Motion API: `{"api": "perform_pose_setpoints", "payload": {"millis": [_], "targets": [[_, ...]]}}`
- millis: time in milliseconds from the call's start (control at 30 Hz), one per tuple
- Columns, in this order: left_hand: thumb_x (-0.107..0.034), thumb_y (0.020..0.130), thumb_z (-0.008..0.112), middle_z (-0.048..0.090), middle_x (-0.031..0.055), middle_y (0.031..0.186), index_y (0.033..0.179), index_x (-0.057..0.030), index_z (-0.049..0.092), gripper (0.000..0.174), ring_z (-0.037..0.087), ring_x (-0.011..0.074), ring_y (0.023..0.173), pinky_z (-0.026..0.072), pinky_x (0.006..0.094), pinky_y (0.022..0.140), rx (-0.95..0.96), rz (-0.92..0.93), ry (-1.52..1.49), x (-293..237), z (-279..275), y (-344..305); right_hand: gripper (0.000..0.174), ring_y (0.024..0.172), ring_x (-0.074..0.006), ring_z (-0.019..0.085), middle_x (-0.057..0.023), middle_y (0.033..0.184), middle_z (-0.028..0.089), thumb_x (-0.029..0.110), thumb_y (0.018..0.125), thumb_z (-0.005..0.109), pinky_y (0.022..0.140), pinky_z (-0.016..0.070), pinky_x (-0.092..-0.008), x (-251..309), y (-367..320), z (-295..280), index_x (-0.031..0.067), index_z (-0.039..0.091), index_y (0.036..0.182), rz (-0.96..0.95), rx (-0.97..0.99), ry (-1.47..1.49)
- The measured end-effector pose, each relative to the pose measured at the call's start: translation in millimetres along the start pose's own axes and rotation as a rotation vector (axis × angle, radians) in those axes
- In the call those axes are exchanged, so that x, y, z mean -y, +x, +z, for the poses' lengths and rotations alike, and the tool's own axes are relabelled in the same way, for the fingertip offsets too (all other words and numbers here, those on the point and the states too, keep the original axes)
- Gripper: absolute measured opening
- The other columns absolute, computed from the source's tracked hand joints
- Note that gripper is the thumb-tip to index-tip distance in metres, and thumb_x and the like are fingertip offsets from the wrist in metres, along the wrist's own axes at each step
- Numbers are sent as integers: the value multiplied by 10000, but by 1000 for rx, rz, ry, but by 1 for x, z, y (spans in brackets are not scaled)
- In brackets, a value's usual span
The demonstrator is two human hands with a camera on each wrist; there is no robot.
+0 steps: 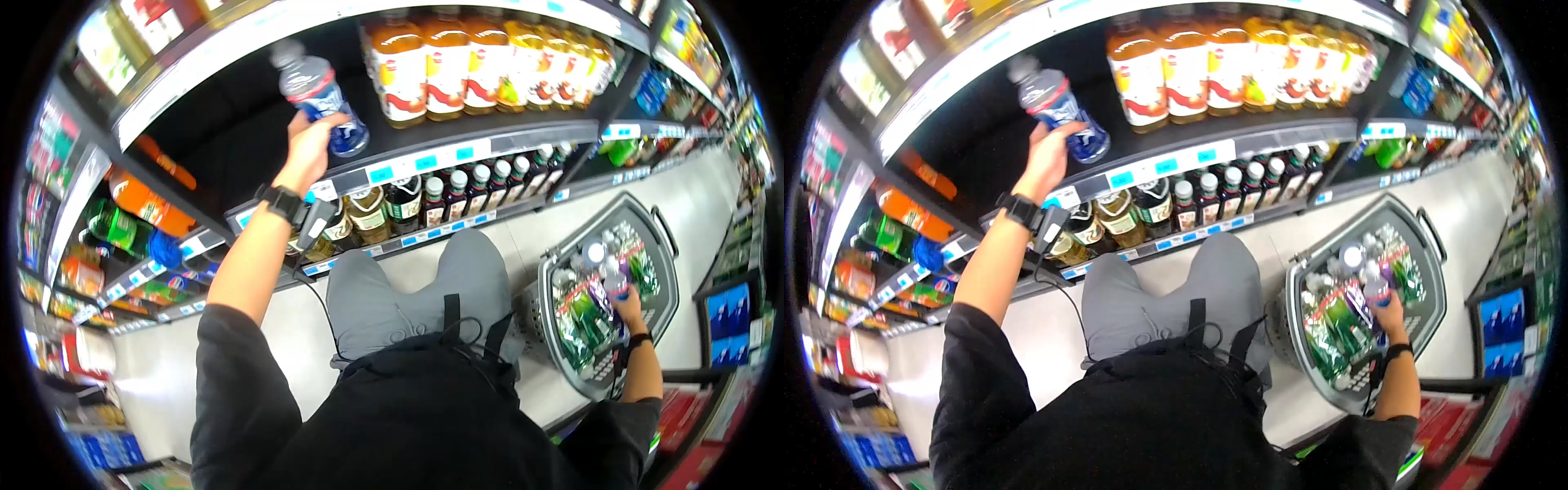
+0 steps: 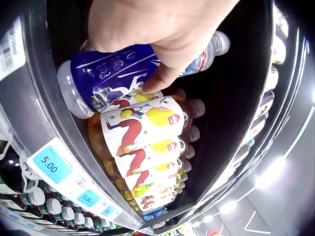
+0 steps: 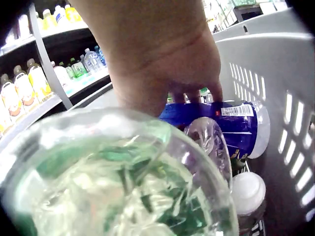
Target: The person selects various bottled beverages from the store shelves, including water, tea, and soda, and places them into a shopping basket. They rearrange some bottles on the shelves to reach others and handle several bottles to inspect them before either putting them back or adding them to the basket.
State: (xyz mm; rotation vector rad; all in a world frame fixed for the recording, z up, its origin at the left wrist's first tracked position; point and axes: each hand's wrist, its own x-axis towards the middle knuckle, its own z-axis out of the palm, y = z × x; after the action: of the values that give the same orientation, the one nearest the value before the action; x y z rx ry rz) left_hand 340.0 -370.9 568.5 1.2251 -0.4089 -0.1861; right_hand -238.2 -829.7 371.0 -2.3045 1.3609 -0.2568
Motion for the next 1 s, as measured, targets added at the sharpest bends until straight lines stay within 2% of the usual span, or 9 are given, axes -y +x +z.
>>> {"api": "perform_pose_setpoints", "payload": {"millis": [167,267,333,433,667,833,867,933,1000], "targets": [[18,695,738,673,116,1013,1098,19,597,427,646,199,926,503,326,851,66,25,212,-3,5,7,615,1017,-373,633,-225,1066,656,268,657,833,875,495,-414,-2,-1,6,15,563,1148,-40,-91,-177],[-13,740,736,655,108,1121,1200,-19,563,491,613,204,1048,457,329,943,134,54,479,-16,5,8,593,987,-397,627,-223,1033,656,242,648,834,860,489,-421,7,-15,2,3,549,1109,-92,-167,-106],[-42,744,746,632,116,1172,1252,-45,525,554,597,242,1098,475,400,937,163,76,491,-20,0,14,647,1033,-395,617,-244,1096,638,209,694,813,896,473,-433,3,-22,-3,-45,504,1203,-74,-202,-41],[-96,740,772,573,141,1258,1317,-73,463,654,566,330,1157,534,549,822,163,-184,595,-43,2,16,711,1061,-378,607,-256,1130,621,196,715,804,922,458,-413,5,-37,-18,-67,460,1279,-84,-340,47],[-85,760,756,575,155,1242,1308,-61,466,621,584,320,1134,587,480,773,127,-159,586,-21,-8,77,666,1156,-287,554,-215,1215,583,99,774,759,973,420,-394,67,-108,-63,-88,435,1326,-245,-517,235],[-222,802,739,589,130,1239,1346,-79,424,645,595,309,1122,582,479,745,24,-87,790,4,-3,132,663,1168,-265,526,-201,1262,545,50,801,736,1011,382,-351,116,-185,-91,-92,398,1354,-88,-539,207],[-232,796,750,567,157,1264,1357,-57,412,677,587,299,1140,578,453,752,0,-146,871,2,3,143,663,1168,-265,526,-201,1262,545,50,801,736,1011,382,-351,126,-201,-89,-92,398,1354,-76,-558,212],[-222,731,796,574,286,1228,1337,128,282,868,582,347,1164,522,396,900,-103,13,927,46,-9,192,646,1151,-260,528,-170,1274,530,94,840,717,1009,383,-348,136,-226,-83,-74,381,1366,-102,-670,341],[-211,739,788,552,325,1234,1342,161,137,962,547,391,1190,465,389,981,-228,170,1053,55,2,195,681,1194,-265,505,-170,1317,505,69,835,709,1046,352,-363,114,-247,-81,-69,348,1396,-128,-665,380]]}}
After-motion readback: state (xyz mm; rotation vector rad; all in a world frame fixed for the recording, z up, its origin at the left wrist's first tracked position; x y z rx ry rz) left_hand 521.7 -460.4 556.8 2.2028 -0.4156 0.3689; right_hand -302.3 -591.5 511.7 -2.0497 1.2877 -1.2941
